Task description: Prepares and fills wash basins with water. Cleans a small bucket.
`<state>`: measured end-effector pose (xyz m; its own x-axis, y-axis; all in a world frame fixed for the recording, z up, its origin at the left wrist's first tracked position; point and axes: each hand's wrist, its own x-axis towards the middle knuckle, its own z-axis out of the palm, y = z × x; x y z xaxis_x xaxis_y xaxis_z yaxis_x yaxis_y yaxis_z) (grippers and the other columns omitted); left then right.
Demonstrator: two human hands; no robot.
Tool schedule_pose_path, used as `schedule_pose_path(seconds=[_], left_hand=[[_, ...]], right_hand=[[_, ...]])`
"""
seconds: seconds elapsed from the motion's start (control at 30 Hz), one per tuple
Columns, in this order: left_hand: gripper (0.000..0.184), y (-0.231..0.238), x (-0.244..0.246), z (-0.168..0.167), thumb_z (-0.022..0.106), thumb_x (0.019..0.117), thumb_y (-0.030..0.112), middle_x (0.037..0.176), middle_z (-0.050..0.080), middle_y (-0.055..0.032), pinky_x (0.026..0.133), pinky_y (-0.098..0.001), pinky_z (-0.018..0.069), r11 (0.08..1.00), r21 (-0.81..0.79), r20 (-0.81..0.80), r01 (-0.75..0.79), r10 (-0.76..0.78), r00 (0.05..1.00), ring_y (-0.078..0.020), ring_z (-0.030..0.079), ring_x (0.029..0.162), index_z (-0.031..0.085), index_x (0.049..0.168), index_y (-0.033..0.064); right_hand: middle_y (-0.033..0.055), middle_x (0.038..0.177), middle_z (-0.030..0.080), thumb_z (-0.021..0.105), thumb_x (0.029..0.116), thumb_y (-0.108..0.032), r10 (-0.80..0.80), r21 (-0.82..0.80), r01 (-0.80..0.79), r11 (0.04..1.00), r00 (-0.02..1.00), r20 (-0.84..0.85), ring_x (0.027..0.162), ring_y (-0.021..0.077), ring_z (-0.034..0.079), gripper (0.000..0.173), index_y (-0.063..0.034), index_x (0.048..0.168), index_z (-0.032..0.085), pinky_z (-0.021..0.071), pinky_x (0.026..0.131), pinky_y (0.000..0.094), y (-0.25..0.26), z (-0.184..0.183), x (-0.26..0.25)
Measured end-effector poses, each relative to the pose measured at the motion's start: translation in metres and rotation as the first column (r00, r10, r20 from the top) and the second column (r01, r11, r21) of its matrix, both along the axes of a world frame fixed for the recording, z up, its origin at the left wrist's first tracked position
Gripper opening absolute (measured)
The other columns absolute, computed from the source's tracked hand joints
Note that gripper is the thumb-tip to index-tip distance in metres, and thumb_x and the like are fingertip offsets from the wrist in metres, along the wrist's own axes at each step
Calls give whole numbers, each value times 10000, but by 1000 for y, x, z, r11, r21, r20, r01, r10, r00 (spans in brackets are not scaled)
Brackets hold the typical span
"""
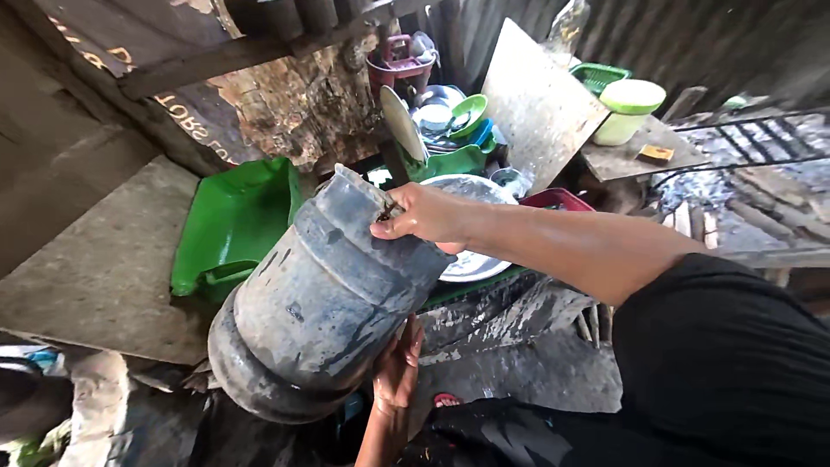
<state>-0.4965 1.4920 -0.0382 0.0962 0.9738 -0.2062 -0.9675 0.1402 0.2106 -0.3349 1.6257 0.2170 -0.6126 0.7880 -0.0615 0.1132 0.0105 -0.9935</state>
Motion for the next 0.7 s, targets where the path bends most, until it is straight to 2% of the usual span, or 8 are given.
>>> schedule_pose_path(seconds=[0.13, 0.23, 0.33, 0.5, 0.6, 0.7], left_hand=[[333, -2, -12, -7, 383, 1036, 47, 1285, 686, -226, 941, -420, 604, 999, 52, -96, -1, 6, 995, -351, 708, 1137, 678, 1185, 6], [346, -2, -21, -1, 364, 1044, 62, 1247, 715, -182, 961, -438, 594, 998, 44, -268, -46, 56, 962, -322, 709, 1139, 685, 1171, 43], [347, 3, -29, 6, 327, 1055, 65, 1227, 724, -149, 919, -446, 610, 995, 63, -395, -77, 96, 914, -304, 719, 1108, 649, 1185, 67], [361, 8, -39, 16, 291, 1046, 47, 1196, 736, -172, 882, -430, 627, 993, 39, -504, -116, 119, 855, -309, 745, 1040, 638, 1143, 27], [395, 11, -40, 23, 273, 1055, 55, 1176, 751, -143, 905, -431, 622, 992, 45, -543, -115, 121, 831, -295, 746, 1052, 664, 1113, 60], [387, 15, -41, 23, 318, 1028, 49, 1169, 754, -146, 919, -447, 614, 992, 80, -555, -101, 129, 822, -308, 744, 1060, 699, 1088, 91]], right_hand=[[58, 1001, 688, 619, 1010, -57, -33, -35, 30, 999, 996, -85, 895, 77, 681, 176, -15, 1181, 622, 586, 834, 260, 4, -14, 6], [69, 960, 715, 638, 985, -64, -133, -4, 134, 991, 976, -174, 819, 115, 688, 172, -34, 1151, 666, 592, 758, 307, -5, -33, 6], [65, 949, 691, 646, 986, -44, -143, 4, 149, 989, 955, -259, 836, 101, 665, 149, -15, 1132, 655, 578, 790, 304, -2, -39, 5], [65, 966, 686, 634, 999, -51, -137, 3, 146, 989, 934, -330, 859, 86, 656, 155, -1, 1144, 652, 566, 810, 285, 4, -51, 7], [61, 969, 684, 634, 998, -47, -136, -5, 143, 990, 926, -351, 856, 79, 651, 158, -4, 1149, 653, 563, 808, 276, 5, -51, 7], [53, 954, 682, 641, 1001, -91, -125, 23, 141, 990, 932, -339, 836, 80, 648, 145, -30, 1131, 661, 557, 780, 278, 9, -51, 9]])
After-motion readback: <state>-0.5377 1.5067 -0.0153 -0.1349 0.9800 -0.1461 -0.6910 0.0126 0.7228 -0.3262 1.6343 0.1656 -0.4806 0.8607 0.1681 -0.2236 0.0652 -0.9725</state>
